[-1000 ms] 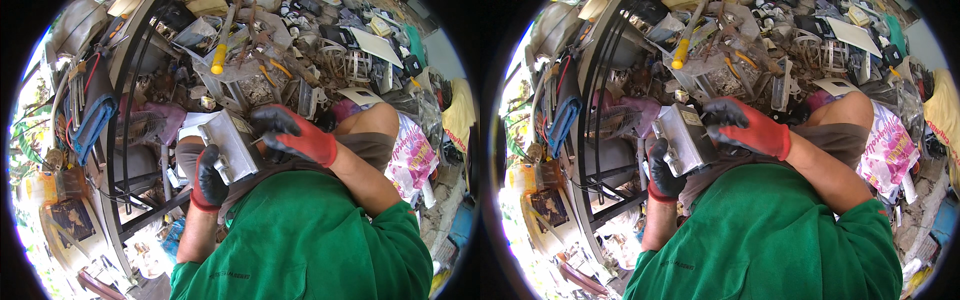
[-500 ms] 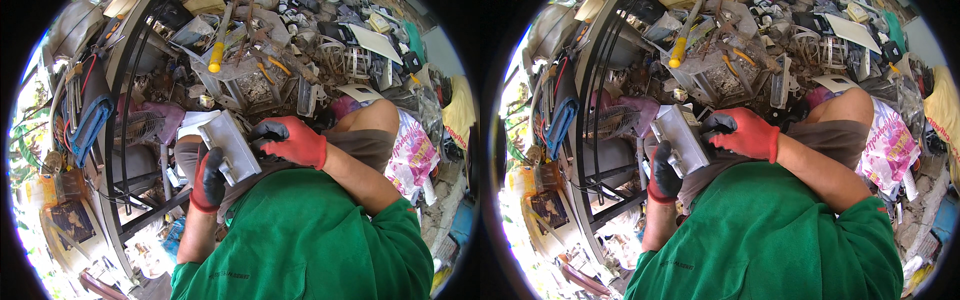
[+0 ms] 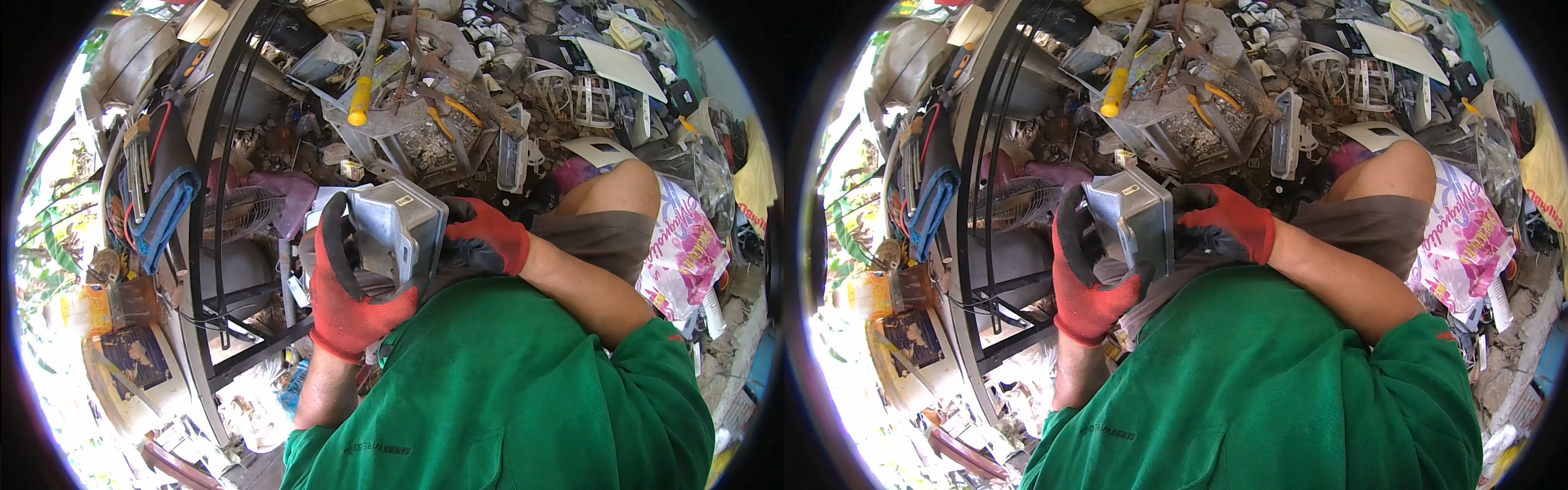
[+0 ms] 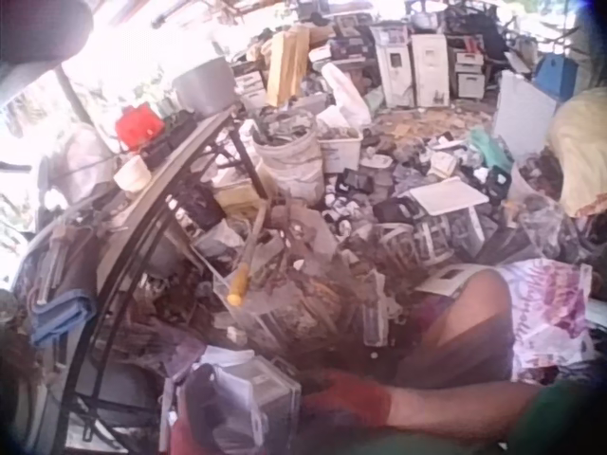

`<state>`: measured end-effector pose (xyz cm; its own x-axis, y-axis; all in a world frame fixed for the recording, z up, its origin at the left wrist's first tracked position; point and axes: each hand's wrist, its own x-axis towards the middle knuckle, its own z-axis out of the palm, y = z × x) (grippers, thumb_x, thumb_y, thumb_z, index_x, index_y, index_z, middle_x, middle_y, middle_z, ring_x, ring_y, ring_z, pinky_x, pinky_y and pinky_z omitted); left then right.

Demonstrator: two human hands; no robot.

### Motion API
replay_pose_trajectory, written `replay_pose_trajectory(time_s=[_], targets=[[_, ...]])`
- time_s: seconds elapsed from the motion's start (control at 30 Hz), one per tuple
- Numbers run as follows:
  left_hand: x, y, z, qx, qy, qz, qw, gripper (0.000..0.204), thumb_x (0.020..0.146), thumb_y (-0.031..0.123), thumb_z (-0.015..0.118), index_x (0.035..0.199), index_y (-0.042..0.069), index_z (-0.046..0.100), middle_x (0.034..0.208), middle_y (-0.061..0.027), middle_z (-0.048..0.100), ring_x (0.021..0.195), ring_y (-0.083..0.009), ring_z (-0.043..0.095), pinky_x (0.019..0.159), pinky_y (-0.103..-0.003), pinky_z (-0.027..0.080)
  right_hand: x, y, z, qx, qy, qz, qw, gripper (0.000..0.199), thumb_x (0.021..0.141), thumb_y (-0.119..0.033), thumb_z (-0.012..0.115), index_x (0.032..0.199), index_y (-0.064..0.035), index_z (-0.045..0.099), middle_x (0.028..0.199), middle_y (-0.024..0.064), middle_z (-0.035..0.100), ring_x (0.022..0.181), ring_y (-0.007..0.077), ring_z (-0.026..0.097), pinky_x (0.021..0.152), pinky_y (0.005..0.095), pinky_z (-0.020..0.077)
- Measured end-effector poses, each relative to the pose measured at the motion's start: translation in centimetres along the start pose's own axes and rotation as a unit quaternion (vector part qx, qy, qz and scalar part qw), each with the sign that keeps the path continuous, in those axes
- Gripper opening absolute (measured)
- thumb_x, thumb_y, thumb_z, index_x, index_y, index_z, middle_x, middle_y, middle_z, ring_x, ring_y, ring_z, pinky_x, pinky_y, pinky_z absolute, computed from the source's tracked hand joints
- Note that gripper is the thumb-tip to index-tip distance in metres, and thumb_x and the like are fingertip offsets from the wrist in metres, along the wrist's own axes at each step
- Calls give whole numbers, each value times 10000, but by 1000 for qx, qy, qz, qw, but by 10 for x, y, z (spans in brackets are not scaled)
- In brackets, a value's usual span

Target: The person removes a metal cover from an electronic housing using pliers, then uses a screwdriver to remove screws from a circuit board inside.

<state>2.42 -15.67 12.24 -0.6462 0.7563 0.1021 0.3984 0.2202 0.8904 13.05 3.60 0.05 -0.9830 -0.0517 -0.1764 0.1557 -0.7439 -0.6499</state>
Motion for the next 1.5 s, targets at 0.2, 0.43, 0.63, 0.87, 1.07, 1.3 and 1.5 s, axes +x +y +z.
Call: replay_pose_trajectory(time_s=[0.2, 0.43, 0.63, 0.87, 1.07, 1.3, 1.5], targets=[[-3, -7, 3, 19, 18, 85, 996, 1116, 574, 267, 870, 1485, -67, 318, 1334, -194, 558, 1223, -276, 588, 1041, -398, 468, -9, -15, 5, -65, -27, -15, 997, 442, 890, -41, 673, 1319, 7, 575, 1195, 74, 670, 1077, 146, 627, 954, 317, 498], [-4, 20, -10, 142, -49, 124, 981, 1121, 523, 284, 882, 1458, -77, 380, 1343, -251, 561, 1253, -340, 592, 1045, -398, 468, -16, -20, 10, -138, -22, -32, 990, 526, 837, -85, 761, 1321, -3, 572, 1221, 63, 663, 1124, 140, 612, 1014, 328, 467], [-12, -12, -6, -150, -68, 37, 986, 1171, 550, 170, 839, 1522, -64, 229, 1464, -197, 437, 1386, -291, 445, 1160, -414, 328, -20, -23, 31, -64, -35, -39, 997, 356, 851, -25, 700, 1192, -14, 597, 1115, 57, 671, 1027, 135, 633, 904, 314, 512], [-11, -11, 2, -133, -23, 46, 990, 1121, 621, 293, 848, 1516, -15, 248, 1438, -183, 457, 1331, -291, 486, 1133, -462, 361, -16, -17, 35, -25, 4, -29, 999, 252, 861, 20, 636, 1111, -5, 612, 966, 79, 680, 842, 163, 672, 754, 315, 554], [-22, -36, 1, -267, 52, -55, 961, 939, 790, 435, 805, 1475, 7, 324, 1264, -173, 575, 1217, -284, 572, 1066, -455, 442, -25, -28, 27, -58, 2, -77, 995, 211, 878, -52, 649, 1080, -14, 600, 942, 61, 665, 857, 151, 650, 764, 299, 538], [-13, -59, -29, -583, 55, -146, 797, 310, 915, 242, 655, 1116, 7, 630, 964, -81, 669, 899, -203, 666, 905, -416, 540, -39, -44, -51, -82, 166, -118, 976, 272, 948, -95, 624, 1199, -9, 562, 1085, 82, 653, 944, 183, 665, 815, 311, 552], [-5, -45, 8, -385, 24, -212, 898, 936, 806, 140, 645, 1602, 194, 155, 1354, -119, 503, 1065, -215, 604, 898, -371, 528, -33, -48, 5, -157, 67, -125, 977, 756, 871, -132, 747, 1507, -50, 347, 1396, 103, 520, 1269, 200, 526, 1061, 357, 438]])
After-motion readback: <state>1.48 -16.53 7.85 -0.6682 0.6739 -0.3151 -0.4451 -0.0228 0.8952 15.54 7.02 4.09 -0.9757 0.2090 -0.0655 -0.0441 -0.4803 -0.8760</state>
